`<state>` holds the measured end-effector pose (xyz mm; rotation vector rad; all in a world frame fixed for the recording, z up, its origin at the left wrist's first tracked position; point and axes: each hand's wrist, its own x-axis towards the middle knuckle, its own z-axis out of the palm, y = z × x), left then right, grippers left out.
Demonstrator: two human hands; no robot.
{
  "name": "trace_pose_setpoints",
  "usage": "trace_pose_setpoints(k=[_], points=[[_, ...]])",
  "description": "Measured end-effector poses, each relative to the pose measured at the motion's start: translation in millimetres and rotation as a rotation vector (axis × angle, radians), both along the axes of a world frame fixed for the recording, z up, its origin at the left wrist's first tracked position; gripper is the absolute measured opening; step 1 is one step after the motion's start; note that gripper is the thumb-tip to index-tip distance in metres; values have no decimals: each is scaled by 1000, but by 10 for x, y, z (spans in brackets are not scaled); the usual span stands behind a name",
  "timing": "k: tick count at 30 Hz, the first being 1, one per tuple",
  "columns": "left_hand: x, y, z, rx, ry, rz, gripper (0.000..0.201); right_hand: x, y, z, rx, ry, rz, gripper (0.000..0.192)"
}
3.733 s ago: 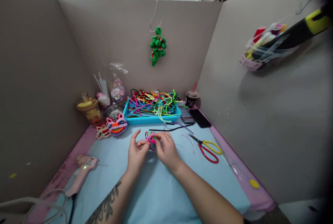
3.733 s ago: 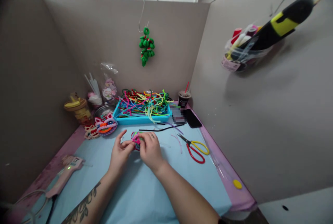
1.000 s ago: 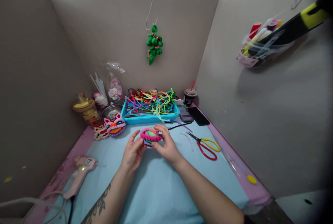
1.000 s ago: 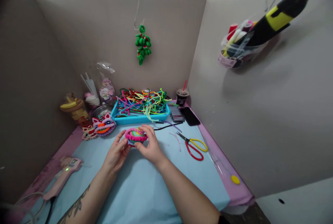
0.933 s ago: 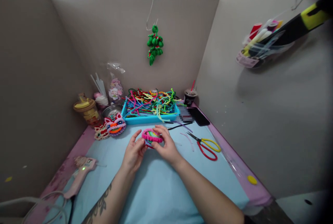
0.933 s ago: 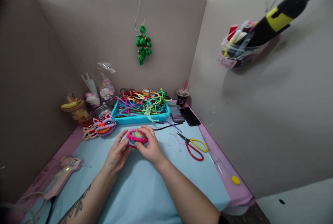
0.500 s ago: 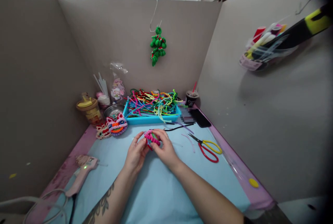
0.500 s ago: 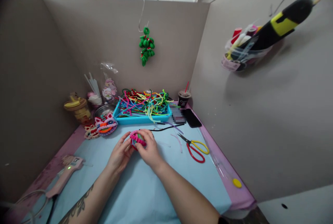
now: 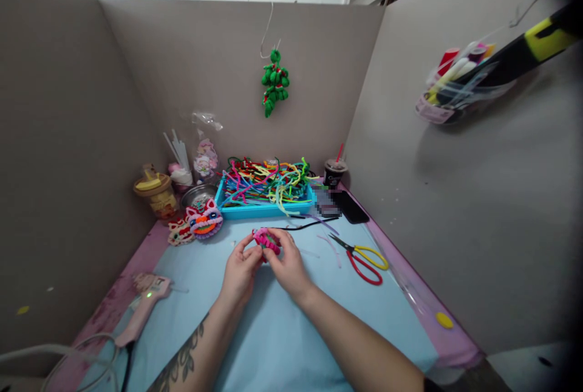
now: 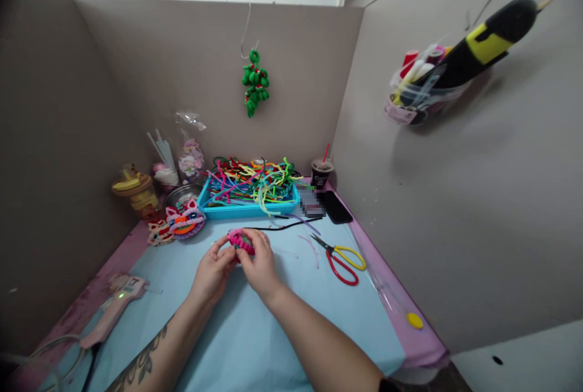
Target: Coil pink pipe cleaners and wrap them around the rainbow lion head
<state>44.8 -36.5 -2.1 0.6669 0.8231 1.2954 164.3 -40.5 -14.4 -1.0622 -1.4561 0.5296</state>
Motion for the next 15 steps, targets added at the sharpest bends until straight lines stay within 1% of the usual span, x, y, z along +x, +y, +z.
trace_pose_setpoints(k=[5, 8, 10, 12, 14, 15], points=[[2, 18, -43, 7, -65, 8, 61, 6, -7, 8, 37, -56, -32, 42], [-54, 79, -68, 9, -144, 37, 53, 46, -41, 20, 113, -116, -39, 49], [-107, 133, -73, -21, -200, 66, 46, 74, -53, 21, 148, -118, -62, 51], [-150, 179, -68, -65, -253, 98, 39, 91, -41, 9, 116, -42, -103, 48], [-173, 206, -55, -98, -297, 125, 37, 92, -4, -7, 0, 135, -103, 46], [-175, 211, -46, -109, -313, 131, 39, 87, 19, -13, -82, 250, -62, 46]])
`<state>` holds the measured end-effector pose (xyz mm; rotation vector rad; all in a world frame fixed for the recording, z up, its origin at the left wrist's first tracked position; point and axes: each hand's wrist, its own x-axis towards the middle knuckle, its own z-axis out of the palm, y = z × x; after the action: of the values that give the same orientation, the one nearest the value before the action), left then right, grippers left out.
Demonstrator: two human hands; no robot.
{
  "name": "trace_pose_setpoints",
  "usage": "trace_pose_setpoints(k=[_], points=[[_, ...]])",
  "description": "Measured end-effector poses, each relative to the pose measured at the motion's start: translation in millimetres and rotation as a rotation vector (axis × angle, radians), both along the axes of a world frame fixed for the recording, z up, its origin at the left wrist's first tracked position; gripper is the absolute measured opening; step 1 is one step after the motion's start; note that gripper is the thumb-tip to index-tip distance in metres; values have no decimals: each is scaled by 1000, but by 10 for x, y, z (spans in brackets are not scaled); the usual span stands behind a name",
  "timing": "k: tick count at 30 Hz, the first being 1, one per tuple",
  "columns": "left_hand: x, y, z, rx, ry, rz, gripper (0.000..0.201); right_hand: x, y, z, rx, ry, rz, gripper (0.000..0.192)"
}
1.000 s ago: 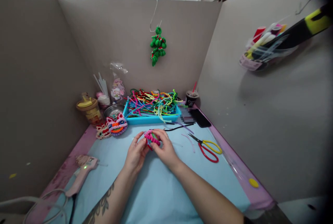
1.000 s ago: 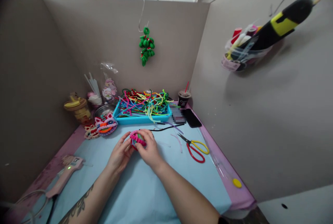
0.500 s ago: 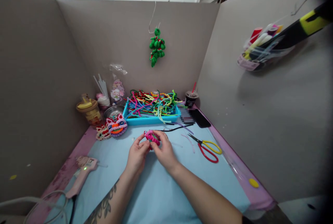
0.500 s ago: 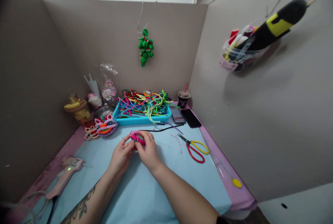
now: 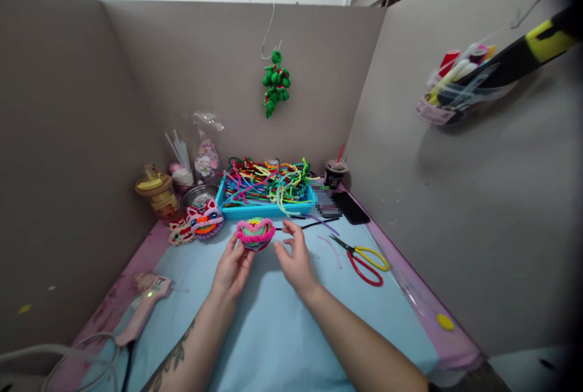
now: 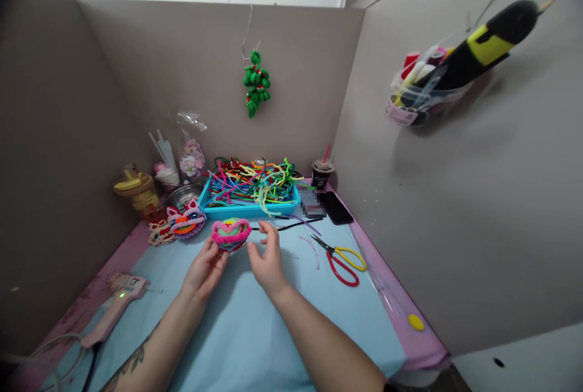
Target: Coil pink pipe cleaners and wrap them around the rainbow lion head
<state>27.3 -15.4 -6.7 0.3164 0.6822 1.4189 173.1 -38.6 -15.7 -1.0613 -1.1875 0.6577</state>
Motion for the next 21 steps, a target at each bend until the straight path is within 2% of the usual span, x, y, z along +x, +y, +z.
trace_pose_setpoints(k=[3, 5, 8, 11, 16, 21], points=[[13, -7, 27, -19, -26, -21, 44, -21, 59, 9, -206, 369, 257, 45], [26, -20, 41, -26, -24, -45, 45, -32, 75, 35, -286, 546, 390, 45], [38, -31, 44, -29, -7, -79, 42, -40, 73, 76, -322, 669, 428, 49], [46, -32, 25, -42, 13, -105, 38, -48, 66, 91, -298, 662, 395, 49], [72, -62, -10, -30, 45, -214, 30, -77, 28, 115, -154, 527, 295, 42], [99, -99, -23, -36, 57, -293, 26, -111, -57, 156, -108, 403, 281, 42]])
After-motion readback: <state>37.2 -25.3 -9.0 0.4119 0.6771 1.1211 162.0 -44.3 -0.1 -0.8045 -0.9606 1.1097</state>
